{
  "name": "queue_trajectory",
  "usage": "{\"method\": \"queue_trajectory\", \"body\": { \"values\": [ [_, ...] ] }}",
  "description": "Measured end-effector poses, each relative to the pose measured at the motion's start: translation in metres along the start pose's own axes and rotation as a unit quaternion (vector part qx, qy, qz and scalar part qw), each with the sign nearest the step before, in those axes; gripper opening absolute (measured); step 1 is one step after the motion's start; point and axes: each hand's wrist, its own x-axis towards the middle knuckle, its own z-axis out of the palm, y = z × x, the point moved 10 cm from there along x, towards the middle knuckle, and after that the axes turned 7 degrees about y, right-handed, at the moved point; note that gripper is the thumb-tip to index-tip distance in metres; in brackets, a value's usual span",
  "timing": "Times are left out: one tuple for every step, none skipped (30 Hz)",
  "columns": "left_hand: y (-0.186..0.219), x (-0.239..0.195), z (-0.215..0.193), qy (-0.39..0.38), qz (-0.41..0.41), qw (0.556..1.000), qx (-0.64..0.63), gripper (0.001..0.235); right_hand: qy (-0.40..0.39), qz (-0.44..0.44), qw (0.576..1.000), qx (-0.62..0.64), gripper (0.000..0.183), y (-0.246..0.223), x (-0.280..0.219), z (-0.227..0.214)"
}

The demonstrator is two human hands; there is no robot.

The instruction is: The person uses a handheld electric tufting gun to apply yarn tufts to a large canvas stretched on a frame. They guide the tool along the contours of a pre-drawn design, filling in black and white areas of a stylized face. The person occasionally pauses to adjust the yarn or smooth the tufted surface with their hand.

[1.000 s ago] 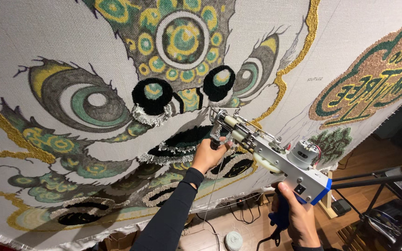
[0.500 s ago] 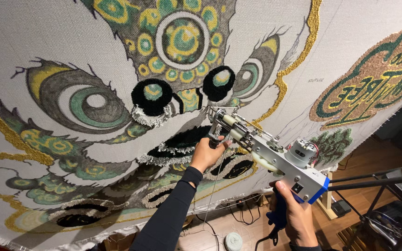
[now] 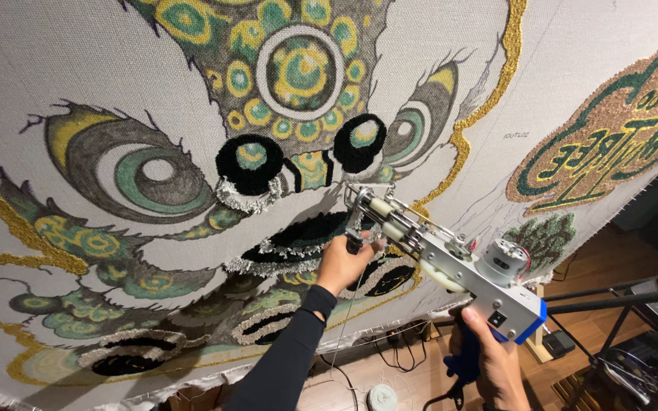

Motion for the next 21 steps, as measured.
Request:
{"method": "queue_trajectory", "body": {
  "values": [
    [0.004, -0.003, 0.000, 0.008, 0.019, 1.000, -0.010, 0.047, 0.006, 0.011, 1.000, -0.007, 0.033, 0.001, 0.001, -0.005],
    [0.002, -0.006, 0.003, -0.001, 0.014, 1.000, -0.006, 0.044, 0.011, 0.022, 1.000, -0.013, 0.033, 0.003, 0.002, -0.010],
    [0.001, -0.010, 0.007, -0.011, 0.009, 1.000, -0.001, 0.042, 0.009, 0.023, 1.000, -0.008, 0.033, 0.004, 0.003, -0.013],
    [0.001, -0.012, 0.010, -0.020, 0.004, 1.000, 0.003, 0.040, 0.007, 0.023, 1.000, -0.002, 0.034, 0.005, 0.003, -0.015],
    [0.000, -0.013, 0.011, -0.021, -0.007, 1.000, 0.016, 0.040, 0.004, 0.025, 1.000, 0.004, 0.034, 0.007, 0.004, -0.016],
    [-0.002, -0.014, 0.011, -0.021, -0.018, 0.999, 0.028, 0.039, 0.009, 0.027, 1.000, 0.004, 0.033, 0.009, 0.004, -0.019],
    [-0.004, -0.014, 0.011, -0.021, -0.028, 0.999, 0.041, 0.039, 0.013, 0.029, 0.999, 0.004, 0.033, 0.010, 0.004, -0.020],
    [-0.001, -0.013, 0.011, -0.016, -0.008, 0.999, 0.031, 0.039, 0.017, 0.030, 0.999, 0.004, 0.033, 0.011, 0.004, -0.022],
    [0.002, -0.013, 0.011, -0.011, 0.011, 1.000, 0.021, 0.039, 0.015, 0.032, 0.999, 0.006, 0.033, 0.011, 0.004, -0.023],
    [0.004, -0.013, 0.011, -0.006, 0.031, 0.999, 0.011, 0.040, 0.013, 0.033, 0.999, 0.008, 0.034, 0.012, 0.004, -0.023],
    [0.005, -0.014, 0.012, -0.006, 0.037, 0.999, 0.004, 0.041, 0.011, 0.035, 0.999, 0.010, 0.035, 0.012, 0.004, -0.023],
    [0.006, -0.014, 0.012, -0.006, 0.043, 0.999, -0.003, 0.043, 0.010, 0.035, 0.999, 0.012, 0.034, 0.011, 0.004, -0.024],
    [0.009, -0.015, 0.011, -0.006, 0.048, 0.999, -0.010, 0.044, 0.008, 0.035, 0.999, 0.014, 0.034, 0.011, 0.004, -0.023],
    [0.006, -0.015, 0.012, -0.016, 0.027, 0.999, 0.017, 0.046, 0.007, 0.035, 0.999, 0.017, 0.033, 0.010, 0.004, -0.023],
    [0.004, -0.015, 0.011, -0.026, 0.006, 0.999, 0.045, 0.048, 0.002, 0.030, 0.999, 0.017, 0.034, 0.008, 0.004, -0.021],
    [0.002, -0.015, 0.011, -0.035, -0.016, 0.997, 0.072, 0.051, -0.002, 0.025, 1.000, 0.018, 0.034, 0.006, 0.003, -0.020],
    [0.005, -0.015, 0.010, -0.030, -0.015, 0.997, 0.065, 0.052, -0.007, 0.020, 1.000, 0.018, 0.034, 0.005, 0.003, -0.018],
    [0.008, -0.014, 0.009, -0.026, -0.014, 0.998, 0.058, 0.054, -0.007, 0.021, 1.000, 0.018, 0.034, 0.005, 0.002, -0.017],
    [0.010, -0.013, 0.007, -0.021, -0.012, 0.998, 0.051, 0.056, -0.007, 0.022, 1.000, 0.019, 0.034, 0.004, 0.002, -0.016],
    [0.012, -0.011, 0.006, -0.016, -0.005, 0.999, 0.037, 0.056, -0.007, 0.022, 1.000, 0.019, 0.034, 0.003, 0.003, -0.014],
    [0.014, -0.011, 0.004, -0.011, 0.001, 1.000, 0.024, 0.057, -0.004, 0.023, 1.000, 0.014, 0.034, 0.003, 0.002, -0.014]
  ]
}}
